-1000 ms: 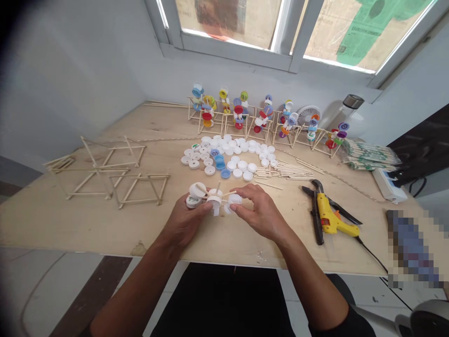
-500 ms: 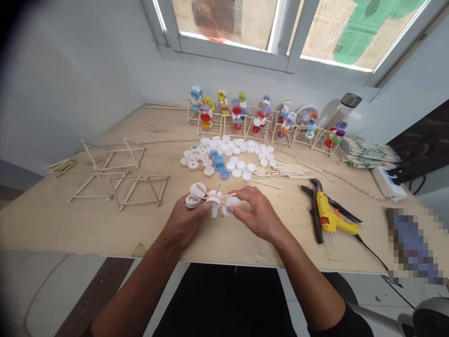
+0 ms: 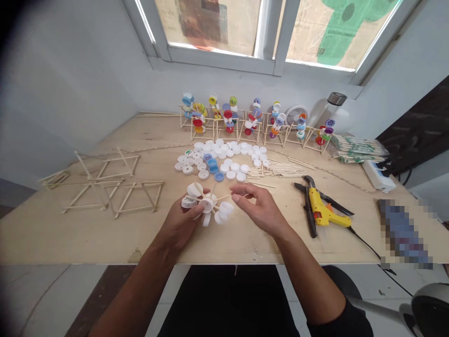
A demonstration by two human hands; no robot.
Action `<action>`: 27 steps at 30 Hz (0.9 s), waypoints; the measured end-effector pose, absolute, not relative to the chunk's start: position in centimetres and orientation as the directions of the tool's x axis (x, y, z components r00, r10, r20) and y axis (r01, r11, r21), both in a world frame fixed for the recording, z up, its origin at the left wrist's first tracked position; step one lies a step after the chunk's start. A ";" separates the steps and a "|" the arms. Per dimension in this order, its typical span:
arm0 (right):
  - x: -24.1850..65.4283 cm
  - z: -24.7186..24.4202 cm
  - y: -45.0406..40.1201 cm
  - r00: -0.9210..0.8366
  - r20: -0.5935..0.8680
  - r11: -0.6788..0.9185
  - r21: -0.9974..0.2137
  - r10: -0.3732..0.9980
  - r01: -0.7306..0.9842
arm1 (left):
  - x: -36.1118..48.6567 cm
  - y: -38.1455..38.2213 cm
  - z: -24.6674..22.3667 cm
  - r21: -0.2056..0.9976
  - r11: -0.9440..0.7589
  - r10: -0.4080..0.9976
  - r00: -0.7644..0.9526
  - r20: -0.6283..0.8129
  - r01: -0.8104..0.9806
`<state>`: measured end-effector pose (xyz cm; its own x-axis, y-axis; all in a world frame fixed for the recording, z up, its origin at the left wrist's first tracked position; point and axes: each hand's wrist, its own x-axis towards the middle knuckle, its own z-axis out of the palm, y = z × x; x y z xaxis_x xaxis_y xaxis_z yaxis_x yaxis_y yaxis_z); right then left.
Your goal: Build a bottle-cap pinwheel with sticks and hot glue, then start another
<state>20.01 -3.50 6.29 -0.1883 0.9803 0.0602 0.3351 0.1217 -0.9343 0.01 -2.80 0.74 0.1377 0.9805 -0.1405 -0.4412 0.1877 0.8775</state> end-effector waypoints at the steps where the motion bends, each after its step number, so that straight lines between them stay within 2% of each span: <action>1: 19.8 6.3 -3.5 -0.198 0.063 0.128 -0.933 0.978 0.335 | 0.0 -2.8 0.8 0.887 0.185 0.979 0.153 -0.132 -0.422; 8: 18.9 6.6 -3.3 -0.319 0.028 0.149 -0.920 0.947 0.362 | -0.2 -3.0 1.7 0.961 0.159 0.955 0.284 -0.090 -0.228; 15: 18.3 6.0 -3.7 -0.335 -0.060 0.052 -0.947 0.940 0.316 | -0.1 -3.1 3.1 0.992 0.098 0.963 0.258 -0.075 -0.078; 23: 17.6 4.6 -3.9 -0.210 0.012 0.067 -0.963 0.978 0.261 | -0.8 -2.8 2.1 0.963 0.176 0.954 0.275 -0.117 -0.203; 27: 17.2 4.3 -3.9 -0.187 0.052 0.104 -0.955 0.981 0.279 | -1.1 -2.6 1.9 0.956 0.205 0.945 0.298 -0.137 -0.209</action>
<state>17.16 -3.89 4.29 -0.1875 0.9809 0.0516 0.2794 0.1036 -0.9546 -1.12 -2.56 1.87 0.2982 0.9447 -0.1367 -0.2094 0.2045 0.9562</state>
